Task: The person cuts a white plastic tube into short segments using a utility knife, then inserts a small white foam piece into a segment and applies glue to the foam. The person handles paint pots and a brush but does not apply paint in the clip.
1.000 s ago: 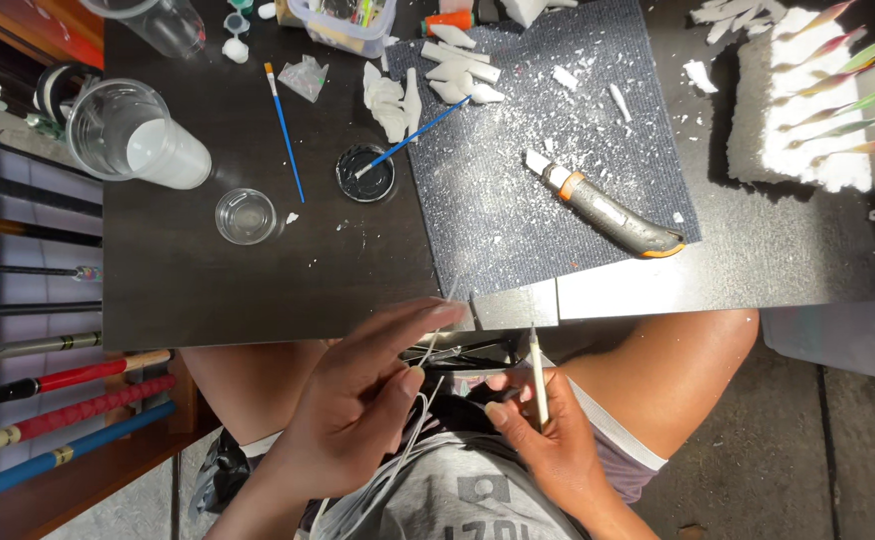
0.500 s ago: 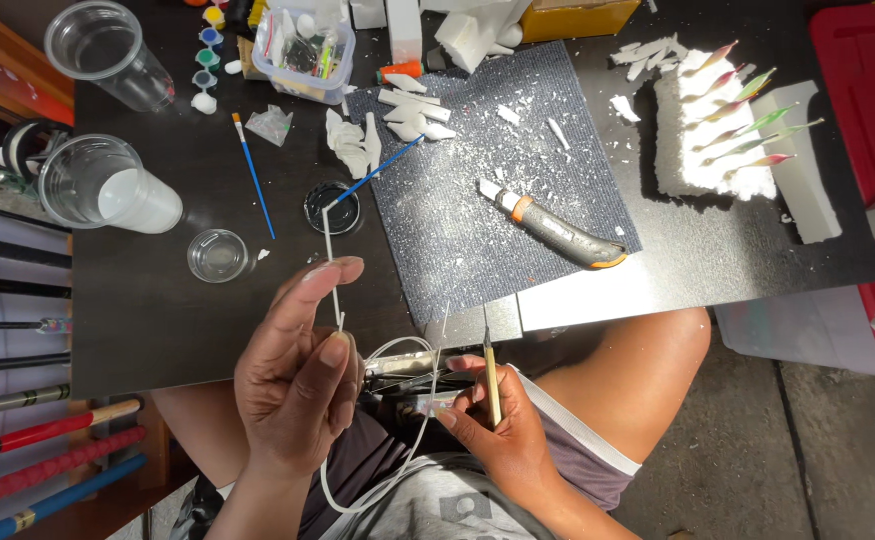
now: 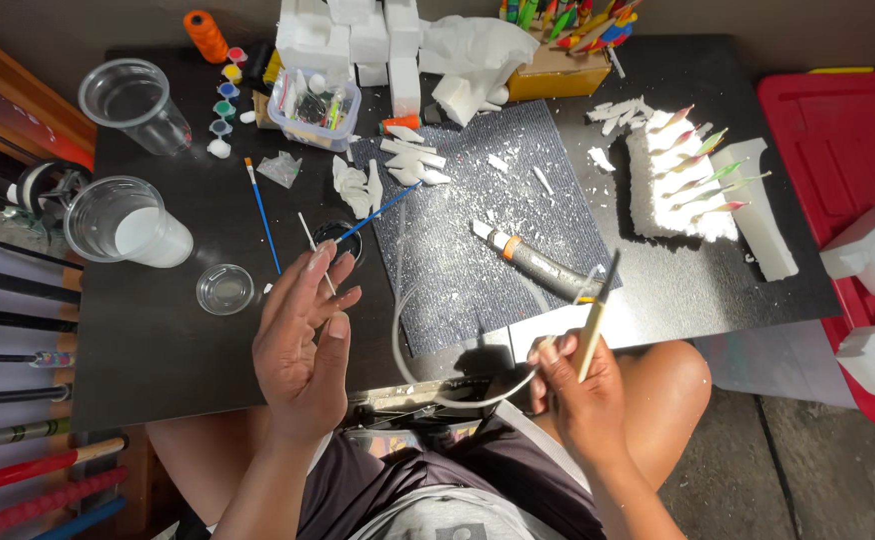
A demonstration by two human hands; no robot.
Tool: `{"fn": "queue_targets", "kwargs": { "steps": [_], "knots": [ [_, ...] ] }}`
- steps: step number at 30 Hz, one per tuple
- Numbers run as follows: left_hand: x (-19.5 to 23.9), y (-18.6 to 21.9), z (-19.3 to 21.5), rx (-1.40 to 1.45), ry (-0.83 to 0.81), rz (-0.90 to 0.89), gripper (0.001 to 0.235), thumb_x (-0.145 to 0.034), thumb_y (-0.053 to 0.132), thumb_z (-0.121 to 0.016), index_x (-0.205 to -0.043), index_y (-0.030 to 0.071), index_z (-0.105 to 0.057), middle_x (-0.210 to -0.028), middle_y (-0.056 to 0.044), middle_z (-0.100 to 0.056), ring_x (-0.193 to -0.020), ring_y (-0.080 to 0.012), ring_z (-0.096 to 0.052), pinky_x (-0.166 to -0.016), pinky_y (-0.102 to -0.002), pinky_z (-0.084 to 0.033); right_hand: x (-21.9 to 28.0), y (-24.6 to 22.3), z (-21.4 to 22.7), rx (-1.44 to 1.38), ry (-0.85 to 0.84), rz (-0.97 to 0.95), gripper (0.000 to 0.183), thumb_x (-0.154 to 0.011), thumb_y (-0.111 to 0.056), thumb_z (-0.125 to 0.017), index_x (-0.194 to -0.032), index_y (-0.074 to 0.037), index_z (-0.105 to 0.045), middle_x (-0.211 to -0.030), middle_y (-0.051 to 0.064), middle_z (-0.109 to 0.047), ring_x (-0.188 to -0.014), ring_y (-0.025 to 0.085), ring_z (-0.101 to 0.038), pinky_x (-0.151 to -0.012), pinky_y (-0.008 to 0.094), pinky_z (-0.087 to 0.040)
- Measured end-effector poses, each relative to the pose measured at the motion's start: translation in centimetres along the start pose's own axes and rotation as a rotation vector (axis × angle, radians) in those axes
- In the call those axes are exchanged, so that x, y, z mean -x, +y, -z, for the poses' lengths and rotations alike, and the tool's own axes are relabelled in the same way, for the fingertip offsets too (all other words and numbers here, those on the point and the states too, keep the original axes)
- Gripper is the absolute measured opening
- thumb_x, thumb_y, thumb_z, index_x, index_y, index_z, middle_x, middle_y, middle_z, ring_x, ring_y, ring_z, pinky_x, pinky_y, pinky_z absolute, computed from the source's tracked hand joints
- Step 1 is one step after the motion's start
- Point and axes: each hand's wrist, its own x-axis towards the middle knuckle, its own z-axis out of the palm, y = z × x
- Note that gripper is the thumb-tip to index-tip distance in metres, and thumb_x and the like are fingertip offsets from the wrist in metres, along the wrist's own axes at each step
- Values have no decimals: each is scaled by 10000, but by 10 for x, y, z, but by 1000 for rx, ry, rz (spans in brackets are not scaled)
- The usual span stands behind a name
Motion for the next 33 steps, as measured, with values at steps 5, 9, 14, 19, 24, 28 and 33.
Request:
{"fn": "queue_targets", "kwargs": {
  "steps": [5, 9, 14, 19, 24, 28, 33],
  "knots": [
    [9, -38, 4, -25, 59, -77, 404, -976, -52, -527, -1377, -86, -555, -1400, -251, -581, -1309, -427, -593, -1021, -543, -555, -74, -23, 31, 88, 208, 280, 198, -1023, -29, -605, -1031, -106, -422, -805, 98, -599, -444, 132, -550, -350, 221, -464],
    [28, -64, 10, 27, 88, 111, 331, -1002, -14, -544, -1318, -49, -636, -1311, -211, -659, -1186, -361, -677, -927, -494, -611, -148, -31, 61, 301, 182, 369, 183, -1081, -31, -594, -1074, -92, -422, -838, 95, -596, -509, 141, -543, -421, 252, -443],
    [42, -72, 23, -4, 97, 163, 310, -1007, 21, -563, -1292, -3, -685, -1284, -174, -699, -1149, -325, -701, -889, -467, -628, -196, -39, 86, 911, 228, 314, 122, -1061, -56, -652, -1099, -37, -537, -860, 142, -717, -489, 162, -608, -414, 297, -391],
    [42, -77, 29, -51, 64, 346, 309, -999, 95, -581, -1283, 63, -697, -1307, -89, -696, -1077, -221, -762, -885, -293, -626, -181, -45, 60, 1667, 161, 551, 354, -1102, -344, -652, -1149, -7, -555, -987, 254, -641, -757, 475, -610, -537, 555, -452],
    [31, -82, 24, -78, 41, 339, 291, -1010, 109, -563, -1252, 67, -717, -1275, -78, -712, -1080, -209, -760, -869, -296, -640, -185, -43, 45, 1740, 176, 440, 306, -1071, -376, -626, -1186, -93, -640, -1034, 213, -611, -774, 527, -631, -615, 597, -504],
    [30, -93, 26, -78, 53, 370, 289, -987, 58, -585, -1230, 71, -741, -1267, -80, -709, -1062, -227, -774, -889, -316, -650, -202, -36, 55, 1840, 132, 579, 283, -1030, -350, -683, -1242, -162, -698, -1013, 142, -657, -763, 453, -659, -565, 554, -523],
    [35, -90, 26, -66, 92, 424, 236, -982, 114, -617, -1180, 58, -731, -1185, -77, -742, -979, -212, -791, -895, -301, -647, -228, -15, 82, 1996, 178, 764, 286, -1014, -453, -687, -1207, -261, -773, -1006, 24, -738, -916, 314, -705, -806, 451, -469]
  ]
}}
